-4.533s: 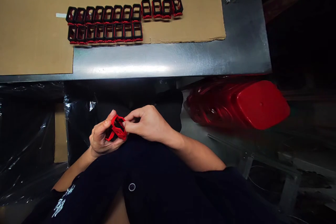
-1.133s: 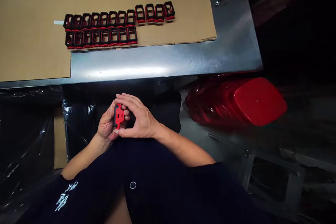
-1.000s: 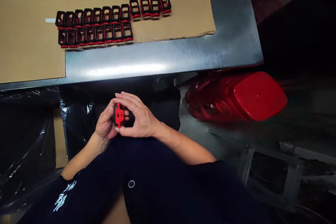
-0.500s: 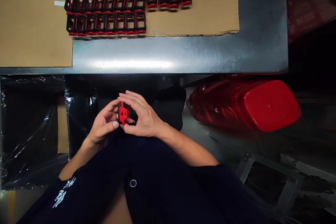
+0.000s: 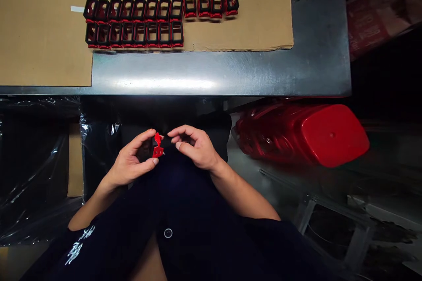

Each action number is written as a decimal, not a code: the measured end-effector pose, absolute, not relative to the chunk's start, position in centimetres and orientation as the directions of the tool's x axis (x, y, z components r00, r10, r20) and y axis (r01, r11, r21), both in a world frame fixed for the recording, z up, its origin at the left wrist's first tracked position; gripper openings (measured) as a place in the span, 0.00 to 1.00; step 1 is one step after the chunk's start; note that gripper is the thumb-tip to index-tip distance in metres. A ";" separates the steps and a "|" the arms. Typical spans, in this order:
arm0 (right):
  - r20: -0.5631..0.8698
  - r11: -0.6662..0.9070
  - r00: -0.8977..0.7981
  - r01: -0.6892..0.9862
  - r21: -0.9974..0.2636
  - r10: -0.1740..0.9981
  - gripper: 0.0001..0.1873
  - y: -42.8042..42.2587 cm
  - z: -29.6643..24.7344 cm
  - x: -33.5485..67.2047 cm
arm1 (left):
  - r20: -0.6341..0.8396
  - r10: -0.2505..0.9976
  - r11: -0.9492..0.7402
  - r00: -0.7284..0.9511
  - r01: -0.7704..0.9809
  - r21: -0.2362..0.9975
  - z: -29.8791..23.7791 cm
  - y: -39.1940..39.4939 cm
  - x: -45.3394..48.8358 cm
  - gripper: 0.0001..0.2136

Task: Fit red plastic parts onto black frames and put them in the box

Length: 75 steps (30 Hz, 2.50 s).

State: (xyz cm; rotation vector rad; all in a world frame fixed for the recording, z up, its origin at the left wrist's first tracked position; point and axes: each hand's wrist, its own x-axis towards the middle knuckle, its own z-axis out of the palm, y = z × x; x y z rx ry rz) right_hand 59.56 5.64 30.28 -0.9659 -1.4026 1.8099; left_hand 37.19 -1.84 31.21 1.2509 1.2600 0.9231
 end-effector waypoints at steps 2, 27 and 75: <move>-0.280 -0.399 -0.600 -0.073 -0.914 0.750 0.12 5.8 30.6 59.7 | -0.115 0.982 0.086 0.152 0.186 0.979 30.9 -1.9 37.2 0.32; 0.183 0.288 -0.603 0.081 -0.954 0.777 0.05 4.6 30.7 56.9 | -0.171 0.985 0.172 0.008 -0.055 0.984 31.0 -1.7 38.4 0.38; -0.240 -0.386 -0.618 -0.111 -0.916 0.749 0.16 4.9 31.4 56.8 | 0.522 0.809 -0.578 0.270 0.524 0.625 30.2 -1.7 36.9 0.52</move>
